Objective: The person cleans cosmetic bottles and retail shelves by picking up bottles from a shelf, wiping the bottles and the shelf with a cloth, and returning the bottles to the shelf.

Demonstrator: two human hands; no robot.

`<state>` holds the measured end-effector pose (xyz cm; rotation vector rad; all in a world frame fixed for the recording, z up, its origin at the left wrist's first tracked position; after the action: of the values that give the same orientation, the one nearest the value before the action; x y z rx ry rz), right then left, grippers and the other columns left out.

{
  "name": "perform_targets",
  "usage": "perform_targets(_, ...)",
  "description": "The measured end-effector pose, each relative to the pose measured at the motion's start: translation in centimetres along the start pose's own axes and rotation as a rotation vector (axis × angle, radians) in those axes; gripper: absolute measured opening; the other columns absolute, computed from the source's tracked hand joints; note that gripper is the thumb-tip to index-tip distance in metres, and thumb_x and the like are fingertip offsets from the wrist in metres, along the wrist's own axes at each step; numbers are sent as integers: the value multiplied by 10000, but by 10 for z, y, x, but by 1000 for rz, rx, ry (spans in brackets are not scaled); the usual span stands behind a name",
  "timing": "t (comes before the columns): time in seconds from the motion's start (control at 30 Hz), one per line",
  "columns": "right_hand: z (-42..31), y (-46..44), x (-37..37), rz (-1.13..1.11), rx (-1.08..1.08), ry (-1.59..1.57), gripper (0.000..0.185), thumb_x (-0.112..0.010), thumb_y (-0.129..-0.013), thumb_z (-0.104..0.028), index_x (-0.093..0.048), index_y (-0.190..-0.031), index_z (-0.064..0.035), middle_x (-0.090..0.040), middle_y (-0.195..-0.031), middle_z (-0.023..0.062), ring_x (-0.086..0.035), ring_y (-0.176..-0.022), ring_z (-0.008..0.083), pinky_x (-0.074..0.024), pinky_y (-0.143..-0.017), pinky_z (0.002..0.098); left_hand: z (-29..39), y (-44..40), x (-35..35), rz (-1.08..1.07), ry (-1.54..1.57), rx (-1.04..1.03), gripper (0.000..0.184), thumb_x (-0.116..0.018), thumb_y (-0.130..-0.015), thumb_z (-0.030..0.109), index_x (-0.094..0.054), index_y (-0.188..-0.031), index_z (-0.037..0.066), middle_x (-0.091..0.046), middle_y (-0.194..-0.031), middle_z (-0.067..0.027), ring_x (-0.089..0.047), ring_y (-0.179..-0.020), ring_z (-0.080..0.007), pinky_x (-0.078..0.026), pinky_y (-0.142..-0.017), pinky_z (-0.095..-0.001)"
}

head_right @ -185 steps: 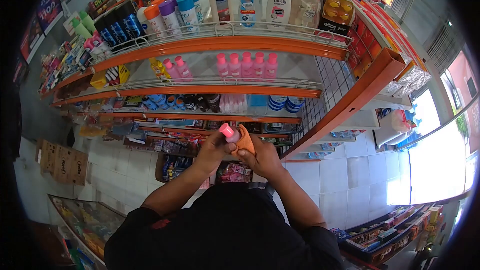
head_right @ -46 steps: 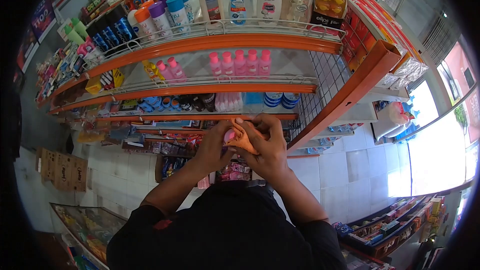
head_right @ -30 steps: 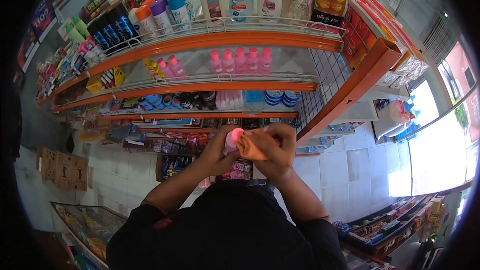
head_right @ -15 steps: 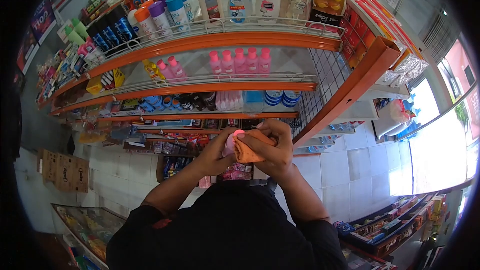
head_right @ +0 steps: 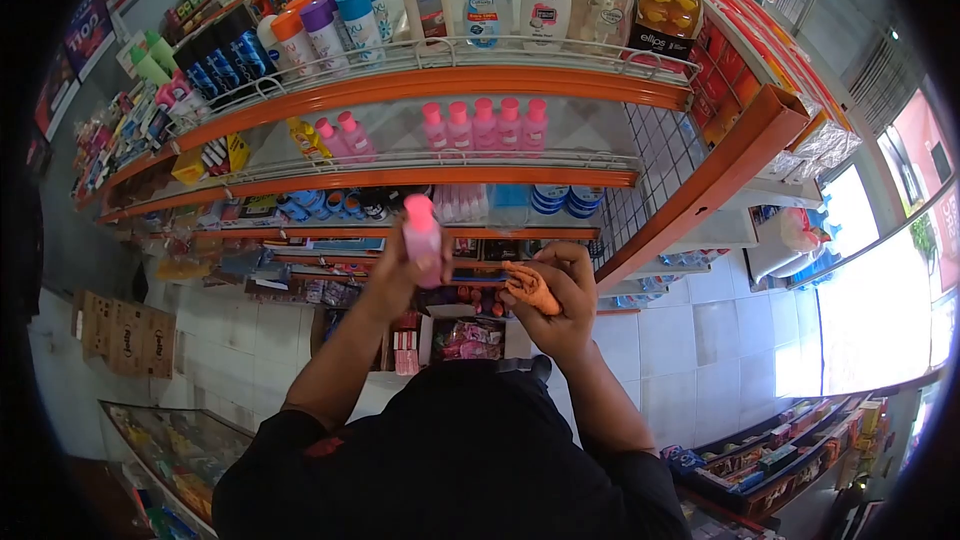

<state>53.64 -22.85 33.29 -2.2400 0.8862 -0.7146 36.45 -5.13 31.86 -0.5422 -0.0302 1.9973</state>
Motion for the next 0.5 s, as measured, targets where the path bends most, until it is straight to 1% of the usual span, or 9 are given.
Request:
perform_targets(0.07,5,4,1,-10,-68,-14,386,-903,-723,-93,-743,-1054,26,-549,-1120,126,-591,-994,246,-496,-841,346,9,-16,27,51,22,-58,474,-653,-1036,294,-458,-1395,54,-606,-1169,-102,-647,-964,-195,-537,-942,-370)
perform_targets(0.17,8,7,4,-1,-102,8,356,-887,-728,-71,-737,-1034,32,-551,-1120,123,-588,-991,244,-497,-843,339,24,-34,54,227,64,19,476,-622,-1059,334,-499,-1412,39,-634,-1235,-95,-673,-1076,-221,-567,-940,-405)
perform_targets(0.27,11,9,6,2,-128,18,335,-883,-739,-70,-731,-1017,38,-554,-1127,123,-589,-996,243,-498,-849,338,32,-39,64,252,115,-2,462,-583,-1085,304,-503,-1447,27,-632,-1304,-81,-651,-1182,-217,-527,-1019,-400)
perform_targets(0.37,14,13,6,14,-167,12,326,-879,-750,-70,-734,-1021,39,-559,-1124,120,-591,-1001,241,-497,-855,336,33,-41,69,269,92,-17,513,-661,-1049,329,-511,-1436,27,-645,-1254,-60,-612,-1184,-182,-460,-1061,-348)
perform_targets(0.47,15,15,5,1,-202,20,320,-875,-762,-78,-740,-1029,35,-567,-1117,116,-593,-1001,237,-497,-856,336,32,-51,76,378,-182,-97,530,-712,-1021,323,-532,-1427,33,-645,-1251,-47,-595,-1200,-167,-442,-1073,-348)
perform_targets(0.5,15,15,4,-3,-206,18,319,-874,-764,-81,-742,-1030,34,-568,-1115,116,-594,-999,237,-497,-855,336,33,-54,79,385,-220,-122,516,-720,-1017,314,-542,-1412,34,-644,-1253,-49,-593,-1203,-165,-437,-1077,-347)
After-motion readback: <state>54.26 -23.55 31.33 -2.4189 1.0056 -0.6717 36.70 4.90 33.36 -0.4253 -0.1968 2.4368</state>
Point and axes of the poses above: each hand's wrist, its own y-axis away from the middle knuckle, its own x-axis out of the back of the hand, z = x × y, the point moved 2 cm from there along -y, towards the middle knuckle
